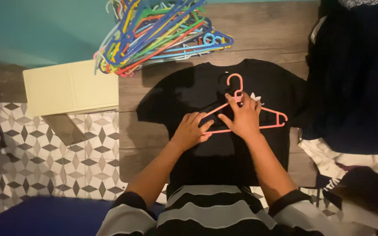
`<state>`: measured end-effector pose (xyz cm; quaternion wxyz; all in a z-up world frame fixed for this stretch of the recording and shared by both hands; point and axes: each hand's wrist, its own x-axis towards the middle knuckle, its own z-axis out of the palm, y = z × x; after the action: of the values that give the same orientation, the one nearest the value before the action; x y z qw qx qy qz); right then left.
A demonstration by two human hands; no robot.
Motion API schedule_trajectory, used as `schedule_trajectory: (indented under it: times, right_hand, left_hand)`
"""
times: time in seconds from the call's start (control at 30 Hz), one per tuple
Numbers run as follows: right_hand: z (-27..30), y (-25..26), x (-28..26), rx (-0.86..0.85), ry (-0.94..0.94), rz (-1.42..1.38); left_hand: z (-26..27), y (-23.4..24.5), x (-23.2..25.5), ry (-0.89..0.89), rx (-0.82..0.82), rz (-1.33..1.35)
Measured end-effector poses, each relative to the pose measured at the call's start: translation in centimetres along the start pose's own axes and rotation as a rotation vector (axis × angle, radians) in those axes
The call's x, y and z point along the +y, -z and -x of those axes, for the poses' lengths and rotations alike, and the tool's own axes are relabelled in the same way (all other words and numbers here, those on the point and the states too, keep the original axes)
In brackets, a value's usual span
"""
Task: The person picks up t-shirts from a pile, places them on hangers, and hangs them on a metal clothing rack. The person handles several shirts one at a time, including a black shirt, a blue shirt, and a white shirt, and places each on the rack.
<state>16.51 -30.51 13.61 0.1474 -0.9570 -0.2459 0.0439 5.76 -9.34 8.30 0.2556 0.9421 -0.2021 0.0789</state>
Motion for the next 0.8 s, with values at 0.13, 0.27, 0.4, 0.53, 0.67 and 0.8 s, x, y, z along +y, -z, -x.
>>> schedule_trajectory:
  times: [0.13,0.27,0.4,0.53,0.67,0.8]
  right_hand:
    - [-0.7,-0.3,3.8,-0.027,0.008,0.051]
    - [-2.5,-1.0,7.5,-0.062,0.008,0.016]
    - [-4.5,-1.1,10.3,-0.013,0.047,0.073]
    - [-6.3,-0.5,13.2,0.046,-0.008,0.078]
    - [-8.2,-0.4,14.9,0.167,-0.034,0.062]
    - [-10.2,-0.8,15.5,0.238,-0.014,0.083]
  left_hand:
    - [-2.0,-1.8,0.4,-0.012,-0.003,0.0]
    - [-4.2,-3.4,0.6,0.022,-0.008,0.01]
    - [-6.4,-4.3,-0.1,0.083,0.035,0.131]
    - [-9.1,-5.0,-2.9,0.296,0.091,0.131]
    - [-12.5,-5.9,-7.1,0.421,0.062,-0.051]
    - [-14.4,-6.9,-10.0,0.524,-0.001,-0.114]
